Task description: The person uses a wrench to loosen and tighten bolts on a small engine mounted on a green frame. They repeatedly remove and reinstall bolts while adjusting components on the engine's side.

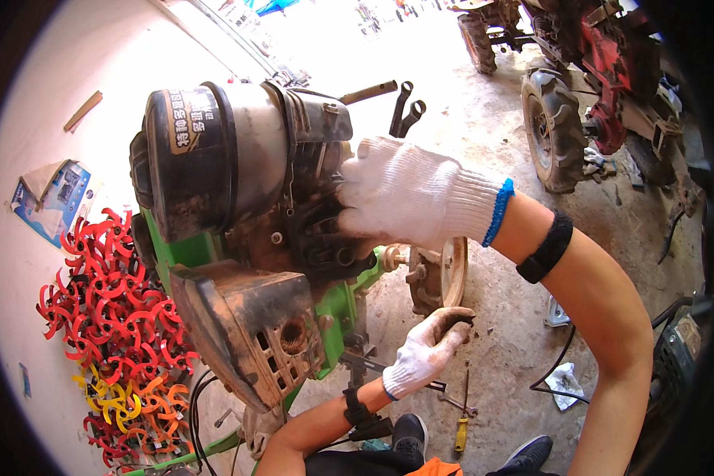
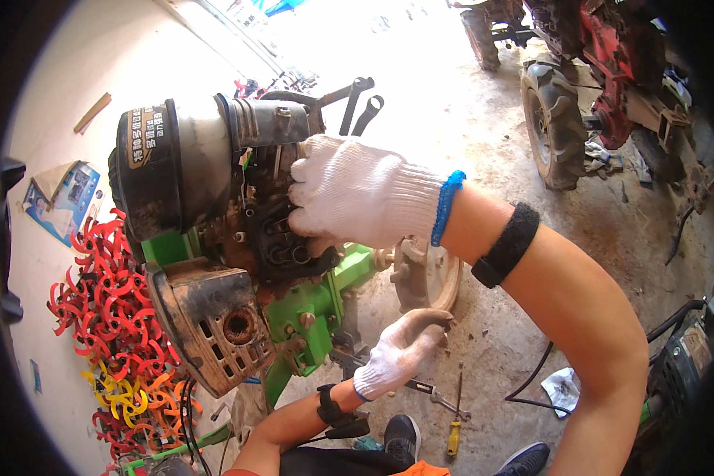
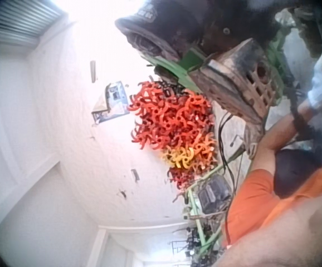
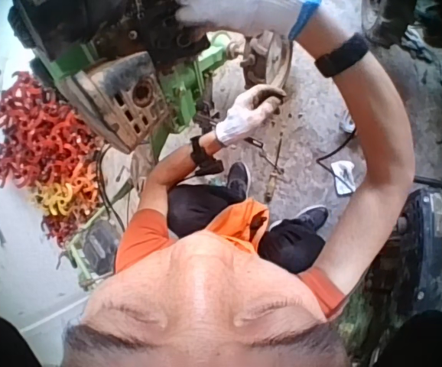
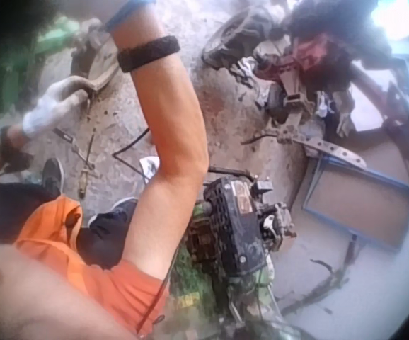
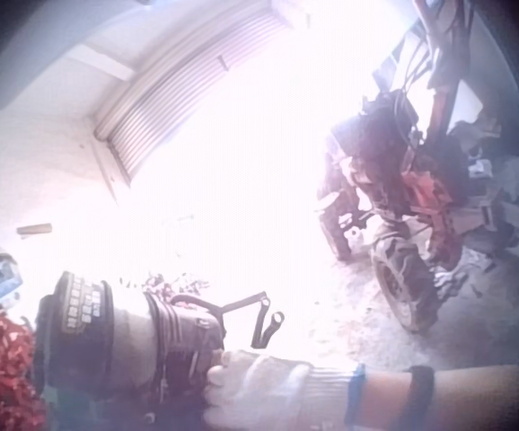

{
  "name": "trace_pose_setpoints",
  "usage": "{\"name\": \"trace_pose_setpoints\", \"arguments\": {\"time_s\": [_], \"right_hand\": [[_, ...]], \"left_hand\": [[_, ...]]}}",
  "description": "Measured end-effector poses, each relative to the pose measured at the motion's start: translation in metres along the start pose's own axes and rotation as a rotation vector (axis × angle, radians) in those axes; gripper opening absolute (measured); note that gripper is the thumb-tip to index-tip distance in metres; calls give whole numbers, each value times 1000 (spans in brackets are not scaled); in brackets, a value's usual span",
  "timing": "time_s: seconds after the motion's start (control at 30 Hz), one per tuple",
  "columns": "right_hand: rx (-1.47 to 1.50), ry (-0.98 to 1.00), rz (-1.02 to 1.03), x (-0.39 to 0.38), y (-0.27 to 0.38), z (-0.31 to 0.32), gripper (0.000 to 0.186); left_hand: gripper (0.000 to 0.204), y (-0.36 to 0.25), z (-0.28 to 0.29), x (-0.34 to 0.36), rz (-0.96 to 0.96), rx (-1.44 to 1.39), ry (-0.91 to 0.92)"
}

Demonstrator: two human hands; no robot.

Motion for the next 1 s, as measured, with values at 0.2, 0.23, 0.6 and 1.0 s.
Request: {"name": "trace_pose_setpoints", "arguments": {"time_s": [0.2, 0.23, 0.6, 1.0], "right_hand": [[182, -25, -284, -21, 2, -25, 37], [284, -20, -356, -26, 3, -32, 38], [1053, -536, -796, -52, 70, -77, 32], [855, -486, -858, -72, 27, -25, 24]], "left_hand": [[28, -11, -7, 1, 59, -75, 0], [28, -13, -7, 2, 27, -104, -12], [46, 93, 39, 7, -350, 928, -227], [38, -58, 12, 13, -116, 42, -54]]}}
Point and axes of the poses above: each hand's wrist, its own x-axis towards the middle knuckle, its own z-axis out of the back of the hand, y = z × x, the point moved 8 cm from there along x, towards the middle knuckle, and after that the axes turned 10 degrees about x, right-handed, at the moved point
